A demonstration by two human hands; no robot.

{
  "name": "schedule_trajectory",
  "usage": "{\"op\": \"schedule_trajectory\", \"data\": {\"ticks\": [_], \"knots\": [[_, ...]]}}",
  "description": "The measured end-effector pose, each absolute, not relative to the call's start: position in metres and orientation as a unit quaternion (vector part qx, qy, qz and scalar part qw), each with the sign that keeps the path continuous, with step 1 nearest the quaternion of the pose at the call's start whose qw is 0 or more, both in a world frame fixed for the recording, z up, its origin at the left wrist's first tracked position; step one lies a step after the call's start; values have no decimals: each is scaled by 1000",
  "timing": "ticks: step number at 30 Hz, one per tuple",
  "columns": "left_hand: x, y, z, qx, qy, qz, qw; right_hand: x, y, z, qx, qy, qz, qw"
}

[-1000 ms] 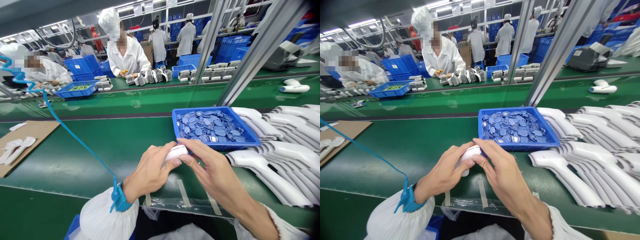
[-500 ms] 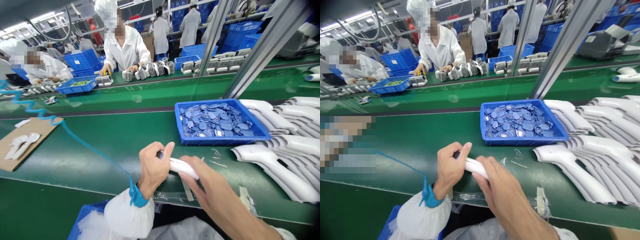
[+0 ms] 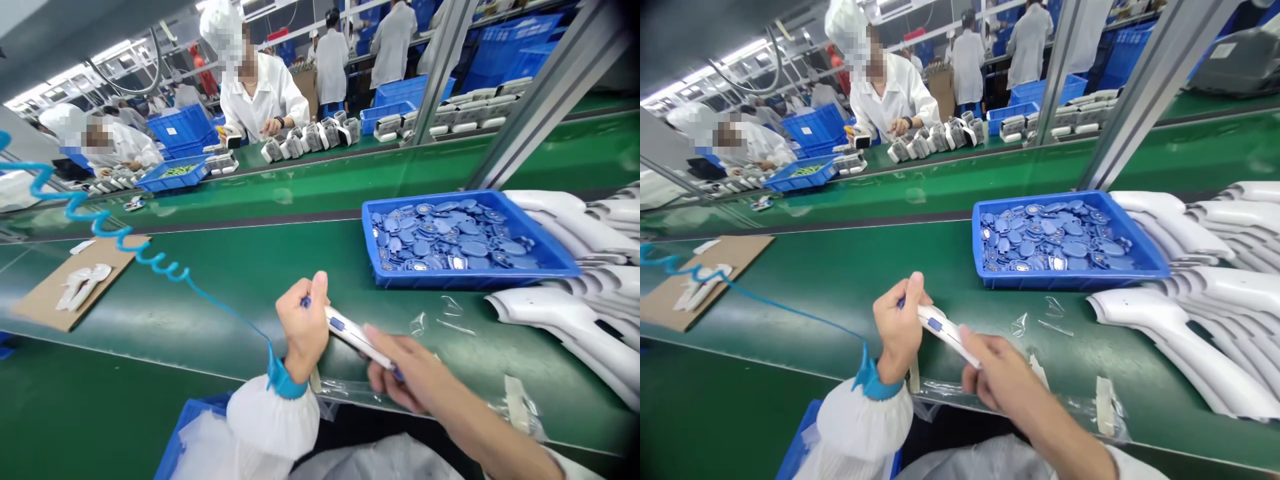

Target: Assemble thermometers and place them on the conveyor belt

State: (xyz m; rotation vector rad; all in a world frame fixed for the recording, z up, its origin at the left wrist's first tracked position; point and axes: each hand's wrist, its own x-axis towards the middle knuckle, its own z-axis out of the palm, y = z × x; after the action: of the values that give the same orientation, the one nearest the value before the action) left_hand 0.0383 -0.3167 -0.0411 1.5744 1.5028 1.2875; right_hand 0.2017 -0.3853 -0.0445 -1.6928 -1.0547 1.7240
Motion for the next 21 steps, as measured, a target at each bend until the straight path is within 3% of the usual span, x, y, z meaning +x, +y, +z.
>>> {"op": "schedule_trajectory", "data": {"ticks": [4,9,12,15,18,21], "knots": [[48,-295,-47,573,627,433,302,180,-387,-47,-633,-677,306,216],[55,-283,-49,615,642,405,215,164,-386,-58,-595,-777,105,176],[45,-285,-45,689,561,400,224,169,-387,-60,-601,-759,99,230],[13,-285,-38,789,485,311,215,200,-399,-58,-616,-720,125,294],[-33,-265,-24,758,592,195,192,249,-419,-57,-653,-682,73,323],[-62,-217,-4,659,724,126,159,281,-429,-64,-699,-651,-27,294]]}}
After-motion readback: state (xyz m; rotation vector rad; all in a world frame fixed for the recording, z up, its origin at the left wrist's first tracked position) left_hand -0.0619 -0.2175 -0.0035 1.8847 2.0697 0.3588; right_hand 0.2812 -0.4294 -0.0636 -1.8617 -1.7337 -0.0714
